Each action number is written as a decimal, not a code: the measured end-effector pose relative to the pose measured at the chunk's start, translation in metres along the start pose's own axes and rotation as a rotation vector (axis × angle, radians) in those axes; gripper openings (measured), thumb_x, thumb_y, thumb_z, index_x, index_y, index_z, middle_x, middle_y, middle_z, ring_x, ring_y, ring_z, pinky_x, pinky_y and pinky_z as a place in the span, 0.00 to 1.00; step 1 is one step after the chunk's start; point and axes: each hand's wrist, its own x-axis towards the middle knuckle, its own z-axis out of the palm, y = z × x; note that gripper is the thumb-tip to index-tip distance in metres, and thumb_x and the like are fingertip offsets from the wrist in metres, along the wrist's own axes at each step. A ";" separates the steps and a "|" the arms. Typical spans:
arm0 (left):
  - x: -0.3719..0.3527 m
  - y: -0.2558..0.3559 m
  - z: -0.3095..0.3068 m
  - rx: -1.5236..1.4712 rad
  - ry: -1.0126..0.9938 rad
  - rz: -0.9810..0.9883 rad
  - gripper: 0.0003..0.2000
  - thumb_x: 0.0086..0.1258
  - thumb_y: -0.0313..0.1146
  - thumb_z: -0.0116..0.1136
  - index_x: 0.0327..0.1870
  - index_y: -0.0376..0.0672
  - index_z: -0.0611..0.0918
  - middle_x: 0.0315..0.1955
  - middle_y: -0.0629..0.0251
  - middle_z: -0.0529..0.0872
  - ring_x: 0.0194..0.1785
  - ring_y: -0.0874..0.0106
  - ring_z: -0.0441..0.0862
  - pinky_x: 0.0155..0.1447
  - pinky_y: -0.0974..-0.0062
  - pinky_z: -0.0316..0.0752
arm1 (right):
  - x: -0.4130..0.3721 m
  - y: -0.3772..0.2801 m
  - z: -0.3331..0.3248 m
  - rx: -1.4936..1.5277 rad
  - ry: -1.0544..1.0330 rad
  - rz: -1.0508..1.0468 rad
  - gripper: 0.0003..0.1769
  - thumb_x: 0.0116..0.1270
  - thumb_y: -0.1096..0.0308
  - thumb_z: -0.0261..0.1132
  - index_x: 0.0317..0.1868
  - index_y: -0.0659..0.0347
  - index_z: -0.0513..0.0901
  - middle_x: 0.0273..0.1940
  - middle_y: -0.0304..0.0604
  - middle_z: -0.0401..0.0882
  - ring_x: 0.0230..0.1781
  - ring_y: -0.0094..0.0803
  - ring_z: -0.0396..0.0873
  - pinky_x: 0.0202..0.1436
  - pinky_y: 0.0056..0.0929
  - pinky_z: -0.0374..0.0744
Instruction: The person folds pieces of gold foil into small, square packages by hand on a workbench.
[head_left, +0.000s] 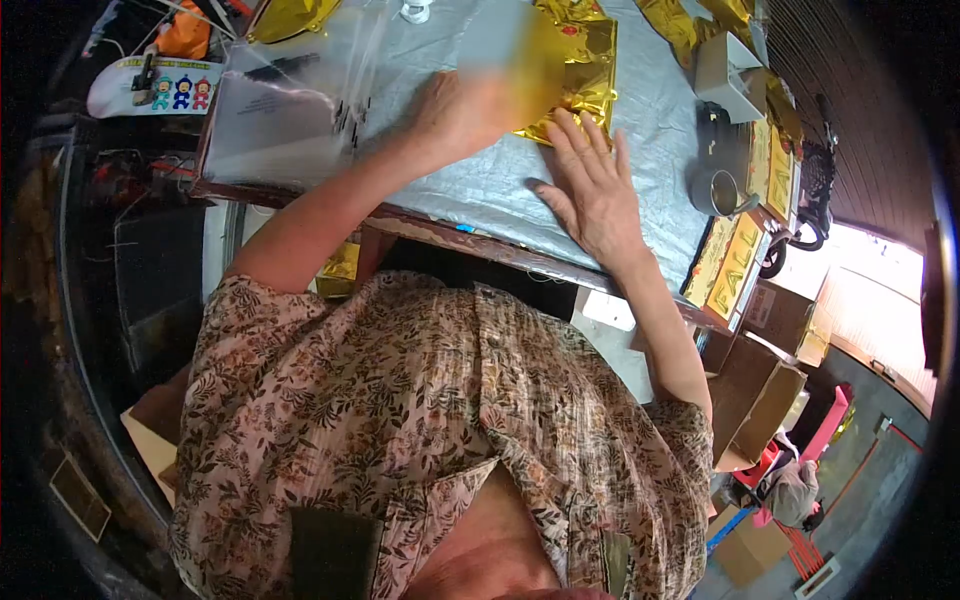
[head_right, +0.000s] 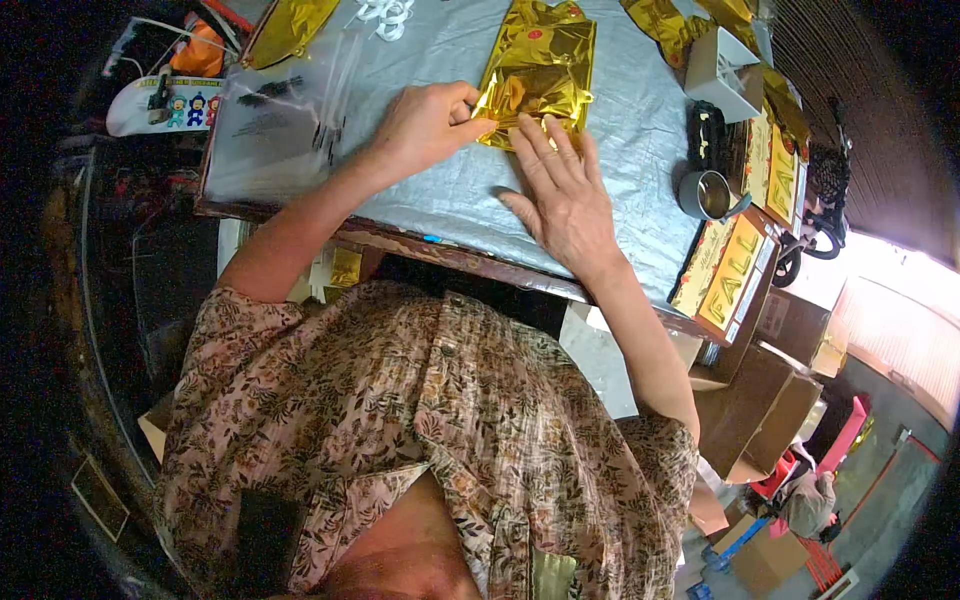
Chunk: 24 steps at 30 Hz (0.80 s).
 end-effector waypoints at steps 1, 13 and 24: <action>0.000 0.000 0.000 0.000 0.002 0.003 0.17 0.68 0.43 0.74 0.45 0.36 0.87 0.27 0.57 0.91 0.27 0.64 0.88 0.33 0.63 0.78 | 0.001 0.002 0.003 -0.003 0.002 0.000 0.43 0.75 0.47 0.65 0.81 0.60 0.64 0.83 0.46 0.62 0.84 0.47 0.57 0.87 0.53 0.53; 0.031 -0.006 0.001 -0.070 0.008 -0.084 0.22 0.71 0.53 0.70 0.38 0.39 0.87 0.24 0.58 0.90 0.24 0.64 0.86 0.32 0.64 0.77 | 0.009 0.009 0.013 0.092 -0.124 -0.021 0.44 0.77 0.45 0.62 0.83 0.60 0.60 0.84 0.48 0.59 0.85 0.45 0.56 0.88 0.50 0.52; 0.058 -0.020 0.020 0.034 0.225 -0.026 0.20 0.65 0.54 0.75 0.43 0.46 0.85 0.21 0.69 0.86 0.25 0.65 0.85 0.32 0.62 0.78 | 0.009 0.009 0.012 0.093 -0.123 -0.013 0.44 0.76 0.46 0.64 0.83 0.60 0.61 0.84 0.48 0.58 0.85 0.47 0.55 0.87 0.52 0.51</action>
